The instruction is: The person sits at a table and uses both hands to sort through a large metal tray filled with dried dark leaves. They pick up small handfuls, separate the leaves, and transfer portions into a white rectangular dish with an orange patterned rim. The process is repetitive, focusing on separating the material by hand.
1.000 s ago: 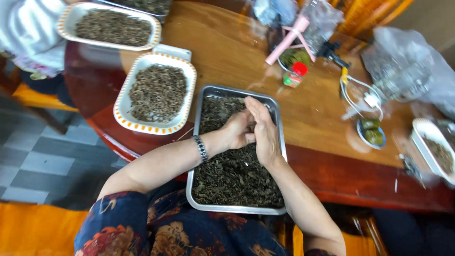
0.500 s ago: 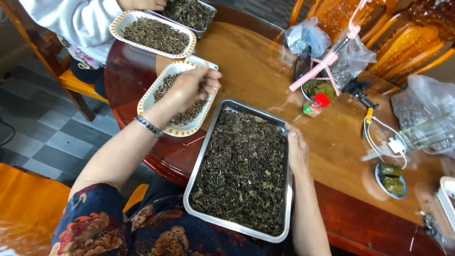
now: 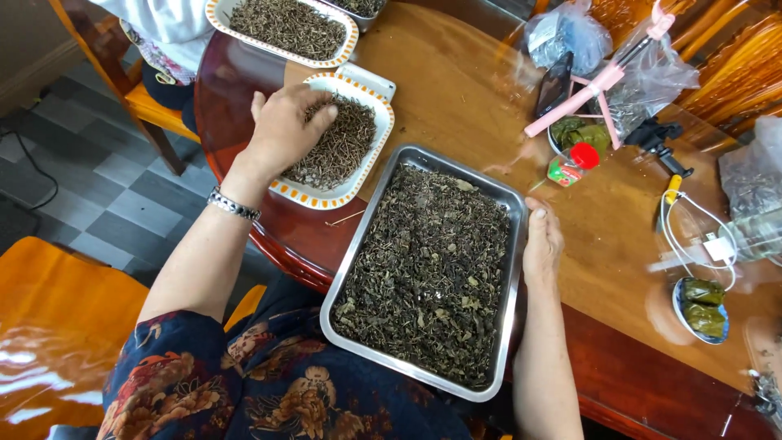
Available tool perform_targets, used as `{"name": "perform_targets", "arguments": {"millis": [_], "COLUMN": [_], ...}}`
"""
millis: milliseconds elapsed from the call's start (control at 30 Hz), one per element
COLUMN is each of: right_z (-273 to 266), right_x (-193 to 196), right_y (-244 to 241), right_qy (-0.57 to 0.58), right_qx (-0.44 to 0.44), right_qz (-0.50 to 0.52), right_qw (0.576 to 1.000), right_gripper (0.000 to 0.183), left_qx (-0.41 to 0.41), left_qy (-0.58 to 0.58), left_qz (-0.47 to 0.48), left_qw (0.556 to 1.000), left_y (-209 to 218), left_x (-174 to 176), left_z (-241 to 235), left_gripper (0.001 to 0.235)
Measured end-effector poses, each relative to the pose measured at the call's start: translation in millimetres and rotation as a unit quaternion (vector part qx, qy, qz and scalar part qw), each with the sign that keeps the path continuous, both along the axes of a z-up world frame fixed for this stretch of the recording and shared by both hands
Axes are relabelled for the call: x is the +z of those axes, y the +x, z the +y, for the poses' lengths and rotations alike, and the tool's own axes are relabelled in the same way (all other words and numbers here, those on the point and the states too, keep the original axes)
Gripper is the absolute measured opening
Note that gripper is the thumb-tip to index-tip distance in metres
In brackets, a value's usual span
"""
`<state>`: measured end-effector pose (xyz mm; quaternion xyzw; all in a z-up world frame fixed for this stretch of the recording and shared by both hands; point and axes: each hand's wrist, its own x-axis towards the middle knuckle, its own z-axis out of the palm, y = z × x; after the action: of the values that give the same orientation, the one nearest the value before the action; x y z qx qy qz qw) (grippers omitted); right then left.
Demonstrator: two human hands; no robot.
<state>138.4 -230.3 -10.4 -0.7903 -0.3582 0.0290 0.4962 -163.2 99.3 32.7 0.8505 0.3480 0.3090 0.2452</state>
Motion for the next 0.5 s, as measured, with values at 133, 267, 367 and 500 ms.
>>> {"name": "perform_targets", "arguments": {"millis": [133,267,367,500], "right_z": [2,2,0,-1], "right_x": [-11,-22,-27,-31], "right_y": [3,9,7,11], "right_qy": [-0.026,-0.044,-0.041,-0.029], "right_qx": [-0.038,-0.025,-0.026,-0.023], "right_qz": [0.039,0.007,0.011,0.026], "right_qw": [0.998,0.999,0.999,0.999], "right_gripper": [0.036,0.034,0.039,0.045], "left_qx": [0.012,0.007,0.033,0.089], "left_qy": [0.04,0.068,0.086,0.057], "left_qz": [0.029,-0.065,-0.081,-0.098], "left_qw": [0.999,0.996,0.992,0.99], "left_y": [-22,-46,-58,-64], "left_x": [-14,-28,-46,-61], "left_z": [-26,-56,-60,-51], "left_gripper": [0.04,0.012,0.009,0.027]}}
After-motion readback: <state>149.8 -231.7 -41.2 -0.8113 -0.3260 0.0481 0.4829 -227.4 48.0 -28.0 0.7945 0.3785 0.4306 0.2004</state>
